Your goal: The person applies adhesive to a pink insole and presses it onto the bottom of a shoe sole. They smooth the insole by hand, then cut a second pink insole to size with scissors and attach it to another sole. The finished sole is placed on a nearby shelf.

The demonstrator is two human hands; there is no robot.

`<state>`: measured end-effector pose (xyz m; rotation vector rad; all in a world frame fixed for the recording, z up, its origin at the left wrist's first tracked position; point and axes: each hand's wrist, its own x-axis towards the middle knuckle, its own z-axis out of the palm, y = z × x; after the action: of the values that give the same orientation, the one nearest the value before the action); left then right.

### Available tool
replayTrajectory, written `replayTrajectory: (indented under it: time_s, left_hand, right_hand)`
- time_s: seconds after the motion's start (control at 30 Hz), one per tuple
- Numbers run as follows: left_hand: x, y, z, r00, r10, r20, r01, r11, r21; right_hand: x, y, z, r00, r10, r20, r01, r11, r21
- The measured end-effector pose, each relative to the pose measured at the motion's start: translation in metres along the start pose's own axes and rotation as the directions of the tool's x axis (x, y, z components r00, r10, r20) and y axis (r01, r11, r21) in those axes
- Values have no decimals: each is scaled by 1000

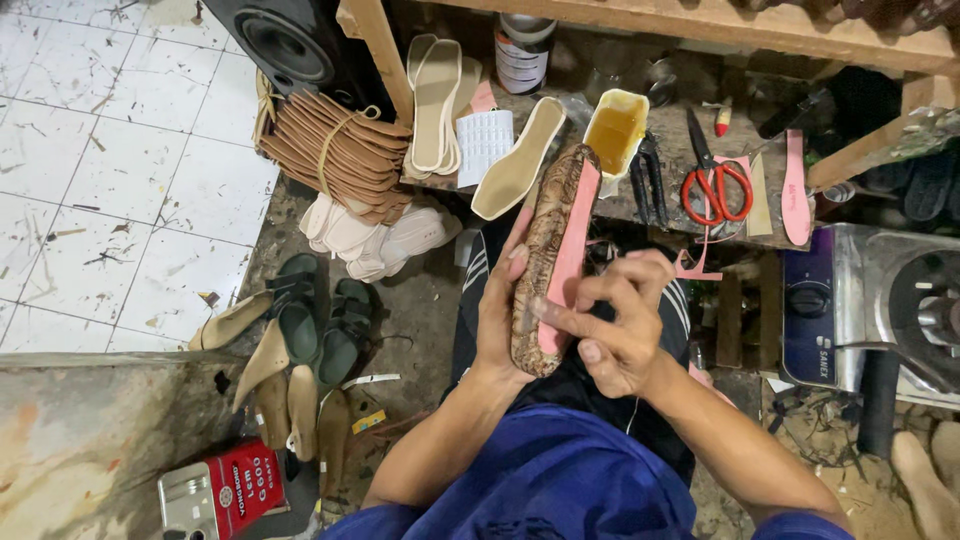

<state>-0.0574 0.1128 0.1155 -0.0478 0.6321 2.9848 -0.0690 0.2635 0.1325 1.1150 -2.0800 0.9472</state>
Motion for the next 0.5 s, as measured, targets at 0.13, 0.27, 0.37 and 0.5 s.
replayTrajectory:
  time_s: [0.13,0.27,0.37,0.5]
  left_hand:
    - [-2,0,-5,1000,-13,1,13,1000,-25]
    - [-1,1,-7,1000,-29,-8,29,998,-48]
    - [-1,1,-6,999,-37,-17,35,997,-74]
    - [-1,3,-6,999,-37,-11,37,998,-48]
  right_hand:
    - [0,0,-1,999,30,-11,-31,998,-50]
    - [1,1,-6,994,-100,37,103,989,-102]
    - [1,1,-6,998,-55,41,58,995,-85]
    - [0,-2,-5,987,-162,6,162,981,-103]
